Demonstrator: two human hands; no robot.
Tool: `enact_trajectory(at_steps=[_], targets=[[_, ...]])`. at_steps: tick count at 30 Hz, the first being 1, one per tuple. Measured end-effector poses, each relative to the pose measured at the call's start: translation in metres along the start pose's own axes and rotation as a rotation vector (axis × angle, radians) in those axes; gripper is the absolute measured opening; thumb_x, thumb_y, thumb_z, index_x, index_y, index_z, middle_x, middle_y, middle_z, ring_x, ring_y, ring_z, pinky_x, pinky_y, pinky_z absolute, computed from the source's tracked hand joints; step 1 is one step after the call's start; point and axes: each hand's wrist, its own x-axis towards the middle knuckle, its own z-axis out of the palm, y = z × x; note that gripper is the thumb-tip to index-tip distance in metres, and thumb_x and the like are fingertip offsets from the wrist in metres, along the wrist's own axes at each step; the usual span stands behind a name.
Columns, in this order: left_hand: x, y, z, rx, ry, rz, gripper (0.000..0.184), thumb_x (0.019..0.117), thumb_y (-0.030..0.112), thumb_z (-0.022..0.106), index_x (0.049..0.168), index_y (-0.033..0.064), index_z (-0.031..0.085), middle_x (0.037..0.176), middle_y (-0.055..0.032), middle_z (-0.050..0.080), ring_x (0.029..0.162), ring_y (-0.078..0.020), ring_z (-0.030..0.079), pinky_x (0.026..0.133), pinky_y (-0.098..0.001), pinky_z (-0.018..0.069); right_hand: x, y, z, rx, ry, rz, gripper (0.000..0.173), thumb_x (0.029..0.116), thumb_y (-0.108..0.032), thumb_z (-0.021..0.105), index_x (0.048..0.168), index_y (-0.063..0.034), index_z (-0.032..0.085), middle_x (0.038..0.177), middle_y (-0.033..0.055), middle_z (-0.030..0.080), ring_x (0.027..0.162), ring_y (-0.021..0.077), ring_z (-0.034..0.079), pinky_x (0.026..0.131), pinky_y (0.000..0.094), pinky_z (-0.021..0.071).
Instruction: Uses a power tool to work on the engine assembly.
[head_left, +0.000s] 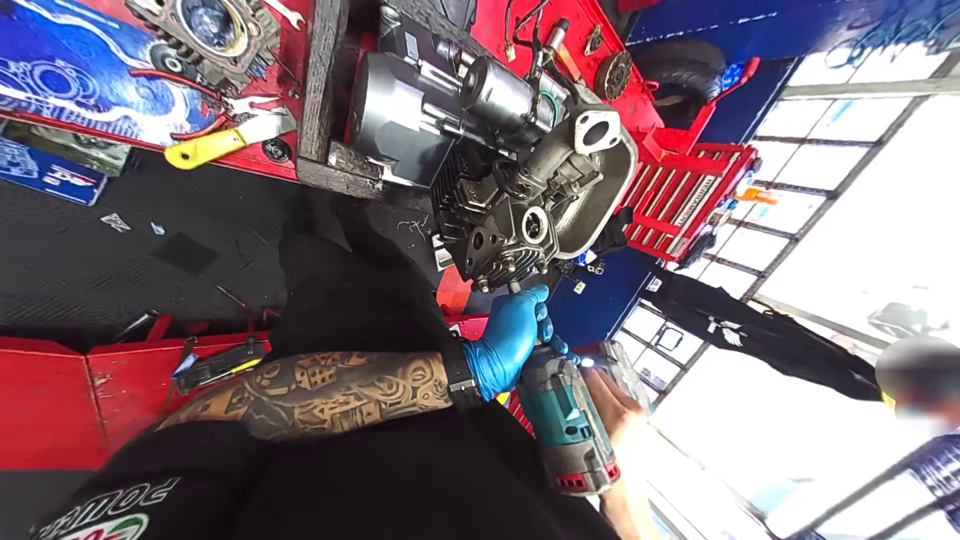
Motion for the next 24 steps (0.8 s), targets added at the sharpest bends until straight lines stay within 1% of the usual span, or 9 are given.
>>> enact_trajectory(at_steps=[3,8,13,16,17,19,20,22,24], targets=[[-0.002,-0.001,0.0,-0.036,-0.012,-0.008,0.036,0.113,0.027,0.036,0.082,0.0113,0.046,0.056,0.0026,0.038,0.044,-0.012,0.047,0.05,-0.0306,0.055,0.001,0.006,-0.004,-0.003,-0.019,-0.057,0.031,0.1011,-0.024,0.05,0.094,-0.0053,0.073,0.08,0.0086,0.07,0.069,0.0167,0.067,0.059,0.0322,0.0532],[-0.003,-0.004,0.004,-0.038,0.038,0.035,0.034,0.1121,0.026,0.038,0.083,0.0108,0.048,0.059,0.0017,0.041,0.048,-0.0124,0.048,0.053,-0.0307,0.0545,0.0,0.02,-0.011,0.0,-0.008,-0.176,0.036,0.1022,-0.029,0.05,0.111,-0.0058,0.076,0.1,0.0106,0.077,0.088,0.0145,0.073,0.076,0.028,0.057],[-0.004,-0.005,0.005,-0.012,0.027,0.004,0.039,0.1124,0.031,0.036,0.081,0.0097,0.047,0.061,-0.0023,0.047,0.053,-0.0181,0.056,0.059,-0.0388,0.0581,0.004,0.037,-0.008,-0.027,0.002,-0.275,0.034,0.1055,-0.024,0.047,0.113,-0.0047,0.074,0.099,0.0127,0.077,0.086,0.017,0.073,0.076,0.0285,0.0565],[-0.011,-0.004,0.009,0.007,0.043,-0.044,0.034,0.1117,0.029,0.038,0.086,0.0101,0.049,0.065,-0.0016,0.045,0.054,-0.016,0.054,0.057,-0.0359,0.0568,0.002,0.028,-0.02,-0.019,-0.022,-0.224,0.04,0.1009,-0.034,0.049,0.108,-0.0041,0.075,0.086,0.0096,0.073,0.075,0.0135,0.069,0.068,0.0273,0.0548],[-0.016,-0.001,0.01,0.012,0.03,-0.05,0.032,0.1116,0.028,0.038,0.088,0.0099,0.05,0.066,-0.0014,0.046,0.054,-0.0155,0.054,0.057,-0.0355,0.0569,0.001,0.022,-0.026,-0.026,-0.016,-0.214,0.04,0.101,-0.035,0.049,0.106,-0.0047,0.075,0.082,0.0081,0.071,0.072,0.0118,0.066,0.064,0.0256,0.053],[-0.033,0.002,0.011,0.052,-0.016,-0.055,0.034,0.1125,0.027,0.035,0.088,0.0103,0.051,0.066,-0.0002,0.046,0.055,-0.0142,0.054,0.058,-0.0336,0.0567,-0.009,0.008,-0.038,-0.049,-0.002,-0.197,0.038,0.1024,-0.033,0.048,0.106,-0.0057,0.074,0.081,0.0078,0.071,0.069,0.0113,0.064,0.062,0.0241,0.0503],[-0.041,0.002,0.011,0.08,-0.029,-0.039,0.037,0.1128,0.028,0.035,0.085,0.0104,0.051,0.064,0.0004,0.046,0.053,-0.0134,0.054,0.057,-0.0328,0.0569,-0.014,0.002,-0.041,-0.059,0.008,-0.191,0.036,0.1027,-0.03,0.048,0.107,-0.0062,0.074,0.084,0.008,0.073,0.07,0.0116,0.065,0.064,0.0236,0.0503],[-0.049,0.004,0.012,0.09,-0.069,0.023,0.04,0.1127,0.03,0.036,0.081,0.0094,0.05,0.06,-0.0006,0.047,0.051,-0.0152,0.055,0.058,-0.0367,0.0589,-0.013,-0.006,-0.04,-0.053,0.049,-0.2,0.032,0.1057,-0.025,0.047,0.107,-0.0065,0.073,0.088,0.0077,0.073,0.075,0.0105,0.065,0.069,0.021,0.0506],[-0.052,0.009,0.011,0.069,-0.098,0.115,0.042,0.1129,0.028,0.037,0.077,0.0085,0.048,0.057,-0.0007,0.046,0.049,-0.0157,0.055,0.057,-0.0373,0.0595,-0.008,-0.012,-0.034,0.0,0.089,-0.199,0.031,0.1045,-0.021,0.048,0.105,-0.0035,0.073,0.091,0.0097,0.074,0.082,0.0098,0.068,0.075,0.0193,0.0524]])
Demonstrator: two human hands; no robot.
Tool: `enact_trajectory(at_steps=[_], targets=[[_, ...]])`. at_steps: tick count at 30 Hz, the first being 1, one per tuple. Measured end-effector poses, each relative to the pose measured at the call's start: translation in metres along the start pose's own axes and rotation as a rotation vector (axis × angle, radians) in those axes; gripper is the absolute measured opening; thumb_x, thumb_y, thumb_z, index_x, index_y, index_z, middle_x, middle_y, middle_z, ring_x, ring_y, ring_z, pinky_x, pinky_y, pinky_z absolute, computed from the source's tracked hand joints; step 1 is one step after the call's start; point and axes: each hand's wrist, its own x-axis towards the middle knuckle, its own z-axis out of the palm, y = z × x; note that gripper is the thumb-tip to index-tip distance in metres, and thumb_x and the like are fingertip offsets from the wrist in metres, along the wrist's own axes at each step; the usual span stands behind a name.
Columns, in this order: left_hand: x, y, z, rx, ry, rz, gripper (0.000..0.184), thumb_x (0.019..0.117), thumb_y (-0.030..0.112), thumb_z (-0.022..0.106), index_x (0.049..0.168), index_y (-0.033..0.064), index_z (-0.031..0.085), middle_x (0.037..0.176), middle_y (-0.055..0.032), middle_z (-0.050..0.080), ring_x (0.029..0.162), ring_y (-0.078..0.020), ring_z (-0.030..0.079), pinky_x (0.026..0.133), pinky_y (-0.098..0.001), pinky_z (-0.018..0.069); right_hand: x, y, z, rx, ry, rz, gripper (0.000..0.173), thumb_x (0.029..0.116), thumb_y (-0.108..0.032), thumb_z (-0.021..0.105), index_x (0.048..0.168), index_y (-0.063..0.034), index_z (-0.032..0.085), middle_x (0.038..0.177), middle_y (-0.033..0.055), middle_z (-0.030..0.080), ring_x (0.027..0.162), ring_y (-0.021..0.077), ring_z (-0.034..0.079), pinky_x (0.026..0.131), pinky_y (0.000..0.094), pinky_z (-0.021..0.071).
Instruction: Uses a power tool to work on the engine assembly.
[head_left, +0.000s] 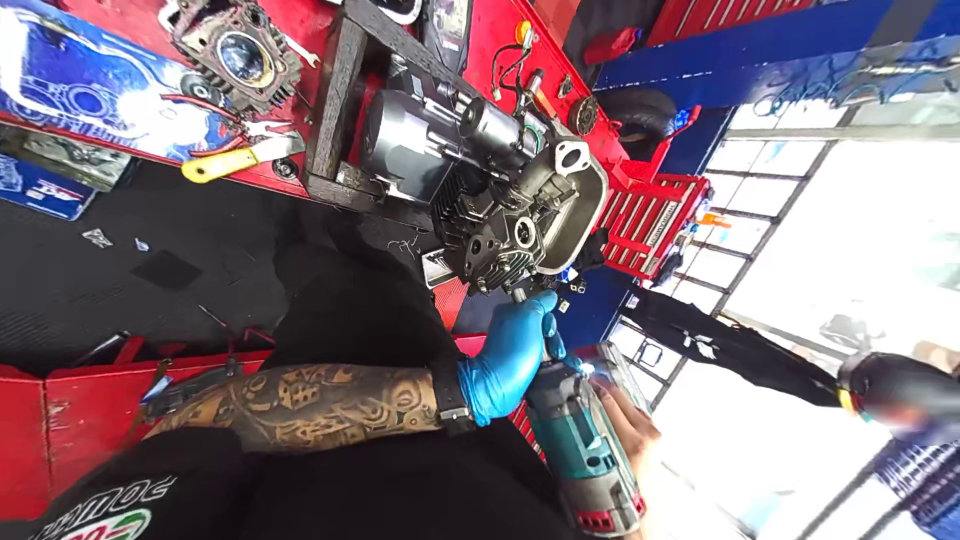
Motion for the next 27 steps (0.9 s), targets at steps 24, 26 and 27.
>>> enact_trajectory(at_steps=[24,26,27], targets=[[0.01,0.041,-0.003,0.004,0.043,0.019,0.041,0.1138,0.024,0.034,0.077,0.0116,0.046,0.06,0.0027,0.043,0.05,-0.0107,0.049,0.055,-0.0278,0.0542,0.091,-0.071,-0.02,0.117,-0.171,0.271,0.02,0.0921,-0.005,0.06,0.084,0.0094,0.071,0.076,0.0144,0.071,0.073,0.0129,0.069,0.072,0.021,0.0534],[0.016,0.037,0.003,-0.04,0.149,-0.052,0.041,0.1129,0.027,0.038,0.075,0.0114,0.045,0.057,0.0004,0.041,0.047,-0.014,0.049,0.055,-0.0324,0.056,0.083,-0.06,-0.018,0.096,-0.166,0.233,0.022,0.0921,-0.008,0.06,0.084,0.0085,0.071,0.075,0.0163,0.071,0.071,0.0178,0.069,0.069,0.0263,0.0543],[0.02,0.028,-0.001,-0.032,0.13,-0.053,0.04,0.113,0.03,0.036,0.078,0.012,0.044,0.059,-0.0006,0.04,0.05,-0.0158,0.05,0.059,-0.0365,0.0581,0.08,-0.057,-0.016,0.112,-0.166,0.244,0.021,0.0915,-0.008,0.06,0.086,0.0085,0.072,0.077,0.016,0.072,0.071,0.0175,0.07,0.069,0.0268,0.0549]])
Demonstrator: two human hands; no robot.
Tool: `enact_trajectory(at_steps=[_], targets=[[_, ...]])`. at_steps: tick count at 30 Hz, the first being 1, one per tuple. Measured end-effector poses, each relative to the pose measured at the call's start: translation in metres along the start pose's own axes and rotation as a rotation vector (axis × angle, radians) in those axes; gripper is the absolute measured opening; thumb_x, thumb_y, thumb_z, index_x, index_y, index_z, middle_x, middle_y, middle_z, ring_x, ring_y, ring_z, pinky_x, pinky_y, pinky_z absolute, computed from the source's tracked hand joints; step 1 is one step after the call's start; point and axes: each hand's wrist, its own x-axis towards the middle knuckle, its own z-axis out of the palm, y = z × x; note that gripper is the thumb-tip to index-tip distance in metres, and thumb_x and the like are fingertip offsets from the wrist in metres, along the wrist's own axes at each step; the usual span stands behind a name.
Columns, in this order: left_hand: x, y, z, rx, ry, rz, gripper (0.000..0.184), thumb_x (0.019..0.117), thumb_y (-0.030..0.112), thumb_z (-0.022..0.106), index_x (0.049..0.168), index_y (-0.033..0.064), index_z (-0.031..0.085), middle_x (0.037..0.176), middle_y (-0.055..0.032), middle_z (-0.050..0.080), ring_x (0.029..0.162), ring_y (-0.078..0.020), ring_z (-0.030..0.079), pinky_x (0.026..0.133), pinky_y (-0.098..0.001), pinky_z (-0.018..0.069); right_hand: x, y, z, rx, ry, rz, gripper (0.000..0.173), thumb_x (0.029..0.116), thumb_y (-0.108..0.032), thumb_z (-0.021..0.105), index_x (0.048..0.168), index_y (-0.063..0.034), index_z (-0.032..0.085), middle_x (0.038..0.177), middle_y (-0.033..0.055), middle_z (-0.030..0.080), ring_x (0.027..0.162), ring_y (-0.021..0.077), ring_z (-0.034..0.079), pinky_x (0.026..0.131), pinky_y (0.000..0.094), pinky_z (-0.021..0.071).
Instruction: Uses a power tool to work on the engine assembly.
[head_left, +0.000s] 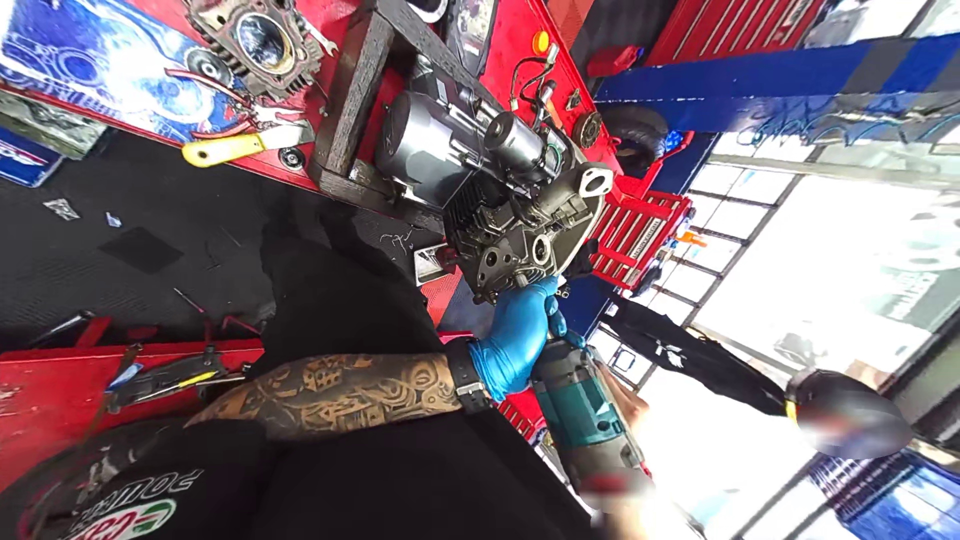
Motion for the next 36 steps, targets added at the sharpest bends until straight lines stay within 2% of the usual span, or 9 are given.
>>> enact_trajectory(at_steps=[2,4,6,8,14,26,30,32,36], targets=[[0.036,-0.04,-0.036,-0.061,-0.301,0.159,0.044,0.1113,0.039,0.035,0.081,0.0107,0.05,0.064,-0.0014,0.046,0.058,-0.0179,0.057,0.062,-0.0446,0.0593,-0.006,0.011,0.008,0.097,0.024,0.005,0.019,0.0929,-0.006,0.062,0.092,0.0081,0.075,0.083,0.0116,0.076,0.076,0.0104,0.071,0.074,0.0216,0.0542],[0.047,-0.051,-0.044,-0.085,-0.379,0.214,0.046,0.1108,0.043,0.036,0.081,0.0108,0.051,0.065,-0.0014,0.047,0.058,-0.0188,0.058,0.06,-0.0482,0.0601,-0.009,0.048,0.047,0.244,0.361,-0.328,0.018,0.0913,-0.006,0.062,0.086,0.0053,0.075,0.078,0.0032,0.074,0.075,-0.0018,0.068,0.073,0.0075,0.0501],[0.022,-0.026,-0.029,-0.097,-0.287,0.136,0.04,0.1121,0.035,0.037,0.083,0.0105,0.05,0.063,-0.0008,0.047,0.055,-0.0174,0.057,0.059,-0.0434,0.0601,0.002,-0.017,0.0,0.165,-0.013,0.203,0.016,0.0924,-0.001,0.062,0.091,0.0078,0.075,0.083,0.0077,0.076,0.079,0.0041,0.069,0.079,0.0165,0.0513],[-0.008,0.004,0.0,-0.053,-0.072,0.042,0.034,0.1126,0.025,0.037,0.083,0.0122,0.047,0.058,0.0017,0.04,0.046,-0.014,0.05,0.054,-0.0348,0.0581,0.002,-0.017,-0.001,0.088,0.014,0.113,0.018,0.0915,-0.001,0.061,0.086,0.01,0.073,0.078,0.0115,0.073,0.075,0.0085,0.069,0.075,0.0186,0.0522],[-0.002,0.002,-0.005,-0.09,-0.132,0.087,0.036,0.1128,0.025,0.036,0.082,0.011,0.048,0.056,0.0021,0.042,0.048,-0.0136,0.052,0.057,-0.0359,0.0587,0.002,-0.028,-0.009,0.097,-0.04,0.231,0.019,0.0926,-0.009,0.064,0.09,0.0076,0.074,0.08,0.0092,0.073,0.076,0.007,0.068,0.075,0.0206,0.0524],[-0.023,-0.023,0.008,-0.144,-0.238,0.17,0.045,0.1133,0.029,0.035,0.073,0.0099,0.044,0.057,-0.0016,0.045,0.051,-0.0177,0.055,0.062,-0.0414,0.0599,-0.035,0.055,-0.001,0.04,0.111,-0.239,0.026,0.0939,-0.014,0.056,0.094,0.0043,0.074,0.089,0.0116,0.074,0.087,0.0105,0.07,0.084,0.022,0.054],[-0.008,-0.034,0.024,-0.048,-0.197,0.124,0.042,0.1125,0.03,0.039,0.078,0.0089,0.049,0.061,-0.0018,0.048,0.053,-0.0156,0.055,0.057,-0.0331,0.0557,-0.071,0.063,0.001,0.137,0.154,0.06,0.031,0.0924,-0.025,0.067,0.107,0.003,0.069,0.097,0.0039,0.072,0.092,-0.0015,0.068,0.089,0.0151,0.0529],[0.002,-0.036,0.026,-0.02,-0.154,0.113,0.039,0.1124,0.03,0.039,0.082,0.0093,0.053,0.063,-0.0009,0.048,0.055,-0.0142,0.054,0.057,-0.0304,0.0524,-0.078,0.073,0.004,0.154,0.098,0.234,0.046,0.08,-0.027,0.076,0.11,0.0066,0.066,0.099,0.0096,0.072,0.094,0.0065,0.068,0.093,0.0261,0.0525],[0.008,-0.026,0.025,-0.035,-0.124,0.064,0.04,0.1126,0.031,0.038,0.082,0.0089,0.052,0.062,-0.0009,0.048,0.053,-0.0133,0.053,0.054,-0.0283,0.0522,-0.077,0.079,0.01,-0.022,-0.144,0.497,0.054,0.0825,-0.027,0.078,0.12,0.0106,0.067,0.121,0.023,0.069,0.12,0.0283,0.063,0.109,0.0418,0.0432]])
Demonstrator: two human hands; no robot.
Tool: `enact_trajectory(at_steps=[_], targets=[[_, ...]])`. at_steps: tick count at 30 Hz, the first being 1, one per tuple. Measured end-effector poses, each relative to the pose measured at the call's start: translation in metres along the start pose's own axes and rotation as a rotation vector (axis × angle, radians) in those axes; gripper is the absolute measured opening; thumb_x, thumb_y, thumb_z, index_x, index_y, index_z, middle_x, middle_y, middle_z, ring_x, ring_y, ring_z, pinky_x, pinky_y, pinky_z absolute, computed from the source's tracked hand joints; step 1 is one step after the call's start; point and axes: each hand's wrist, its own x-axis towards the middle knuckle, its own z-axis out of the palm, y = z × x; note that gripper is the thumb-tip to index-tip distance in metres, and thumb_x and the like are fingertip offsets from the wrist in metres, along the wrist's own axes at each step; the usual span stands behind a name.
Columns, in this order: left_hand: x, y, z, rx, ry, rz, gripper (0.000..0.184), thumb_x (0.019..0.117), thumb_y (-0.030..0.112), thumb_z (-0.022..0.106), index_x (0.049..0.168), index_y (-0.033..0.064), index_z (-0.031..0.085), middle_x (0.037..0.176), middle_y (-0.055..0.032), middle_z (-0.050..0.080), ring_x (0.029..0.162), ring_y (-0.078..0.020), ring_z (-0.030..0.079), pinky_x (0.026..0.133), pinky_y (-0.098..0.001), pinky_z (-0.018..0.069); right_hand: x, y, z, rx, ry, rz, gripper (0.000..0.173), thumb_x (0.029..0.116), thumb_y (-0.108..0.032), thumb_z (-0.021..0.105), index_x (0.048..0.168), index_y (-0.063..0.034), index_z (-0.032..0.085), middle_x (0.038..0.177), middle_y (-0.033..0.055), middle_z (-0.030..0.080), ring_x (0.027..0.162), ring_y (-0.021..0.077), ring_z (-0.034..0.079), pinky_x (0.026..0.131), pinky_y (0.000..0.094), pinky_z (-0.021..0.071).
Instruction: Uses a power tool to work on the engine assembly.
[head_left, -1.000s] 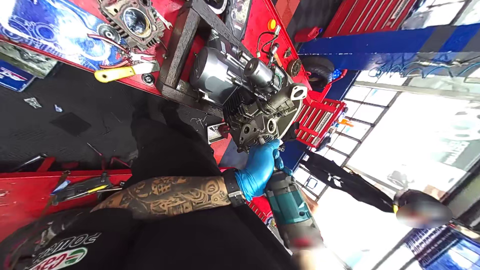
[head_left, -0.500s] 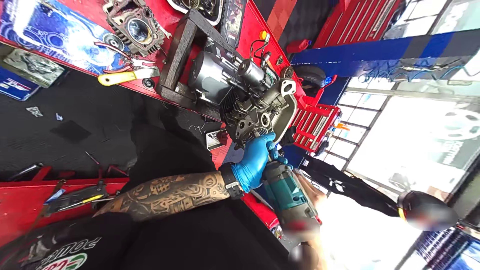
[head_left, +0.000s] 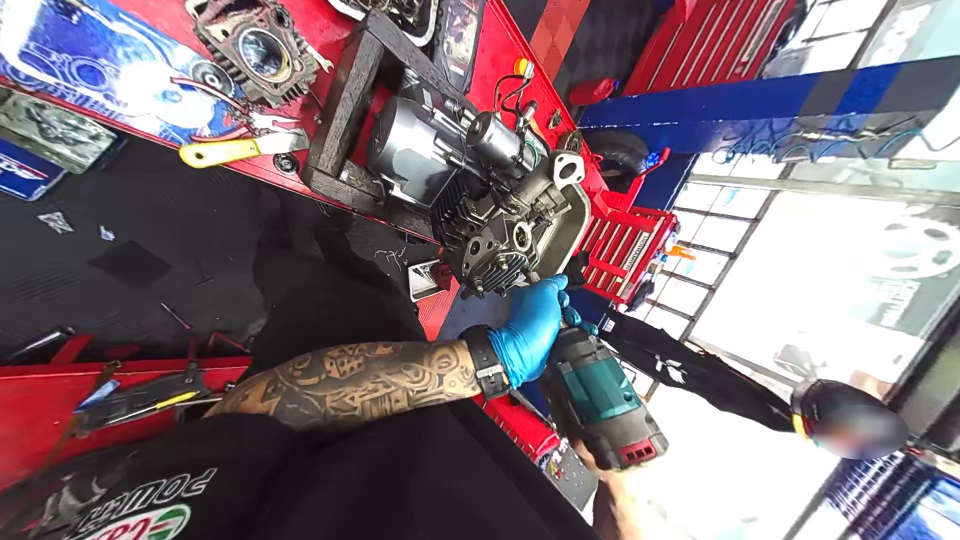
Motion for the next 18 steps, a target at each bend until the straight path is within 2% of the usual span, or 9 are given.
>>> enact_trajectory(at_steps=[3,5,6,8,10,12,15,17,18], targets=[[0.001,0.004,0.0,-0.005,-0.002,-0.053,0.041,0.1114,0.037,0.039,0.082,0.011,0.052,0.063,-0.0013,0.049,0.055,-0.0141,0.053,0.055,-0.03,0.0491,0.003,0.0,-0.003,0.036,0.007,-0.074,0.052,0.084,-0.029,0.077,0.118,0.0095,0.068,0.117,0.0212,0.071,0.117,0.0266,0.064,0.108,0.0407,0.0451],[0.007,-0.002,-0.005,-0.082,-0.083,-0.028,0.041,0.112,0.034,0.039,0.08,0.0107,0.048,0.062,-0.0019,0.048,0.054,-0.016,0.053,0.057,-0.0345,0.0546,0.01,-0.005,-0.006,0.127,0.098,-0.286,0.043,0.0827,-0.028,0.076,0.106,0.0075,0.07,0.1,0.0138,0.075,0.098,0.0157,0.071,0.096,0.0308,0.0547],[0.01,-0.003,-0.008,-0.122,-0.132,-0.013,0.041,0.1123,0.032,0.038,0.079,0.0106,0.047,0.061,-0.002,0.047,0.054,-0.017,0.054,0.059,-0.0376,0.0569,0.017,-0.013,-0.009,0.181,0.125,-0.388,0.038,0.0855,-0.027,0.074,0.103,0.0063,0.071,0.094,0.0104,0.076,0.092,0.0109,0.073,0.091,0.026,0.0583],[0.011,-0.003,-0.012,-0.157,-0.193,-0.018,0.042,0.1128,0.03,0.035,0.075,0.013,0.044,0.059,0.0006,0.044,0.052,-0.015,0.051,0.062,-0.0369,0.0566,0.024,-0.043,-0.023,0.138,0.144,-0.479,0.032,0.0887,-0.021,0.066,0.096,0.0086,0.074,0.088,0.0117,0.076,0.086,0.0088,0.072,0.084,0.0224,0.0557],[0.013,-0.004,-0.014,-0.175,-0.199,-0.043,0.042,0.113,0.029,0.034,0.075,0.014,0.043,0.059,0.0017,0.043,0.052,-0.014,0.05,0.06,-0.0346,0.0557,0.028,-0.059,-0.034,0.015,0.162,-0.51,0.027,0.0914,-0.017,0.06,0.088,0.0059,0.074,0.08,0.0122,0.073,0.077,0.0105,0.071,0.075,0.0221,0.0552],[0.016,-0.003,-0.013,-0.176,-0.183,-0.051,0.042,0.1132,0.03,0.033,0.075,0.0137,0.043,0.059,0.0015,0.043,0.052,-0.0142,0.05,0.06,-0.0347,0.0554,0.034,-0.067,-0.044,-0.047,0.113,-0.501,0.024,0.093,-0.015,0.06,0.088,0.0046,0.074,0.079,0.0122,0.073,0.076,0.0118,0.07,0.074,0.0231,0.0548],[0.011,0.007,-0.006,-0.1,-0.065,-0.073,0.043,0.1135,0.03,0.034,0.078,0.0098,0.046,0.062,-0.002,0.047,0.053,-0.0163,0.054,0.059,-0.0361,0.0581,0.05,-0.033,-0.026,0.077,0.165,-0.587,0.019,0.0902,-0.014,0.064,0.089,0.0032,0.074,0.08,0.0088,0.073,0.077,0.008,0.07,0.074,0.0202,0.0557],[-0.008,0.03,0.016,0.01,0.118,-0.126,0.039,0.114,0.026,0.033,0.08,0.0119,0.044,0.062,-0.0002,0.042,0.049,-0.0134,0.048,0.054,-0.0287,0.0537,0.043,-0.044,-0.024,0.187,0.025,-0.31,0.016,0.0949,-0.004,0.063,0.101,0.0064,0.074,0.093,0.0046,0.076,0.09,0.0003,0.068,0.087,0.0161,0.0527],[-0.011,0.033,0.018,0.005,0.128,-0.093,0.036,0.114,0.023,0.034,0.082,0.0106,0.046,0.063,-0.0005,0.04,0.048,-0.0131,0.046,0.052,-0.0275,0.0523,0.049,-0.015,0.006,0.382,0.175,-0.429,0.016,0.0922,0.001,0.061,0.098,0.012,0.072,0.089,0.0073,0.075,0.085,0.0011,0.07,0.081,0.0151,0.0559]])
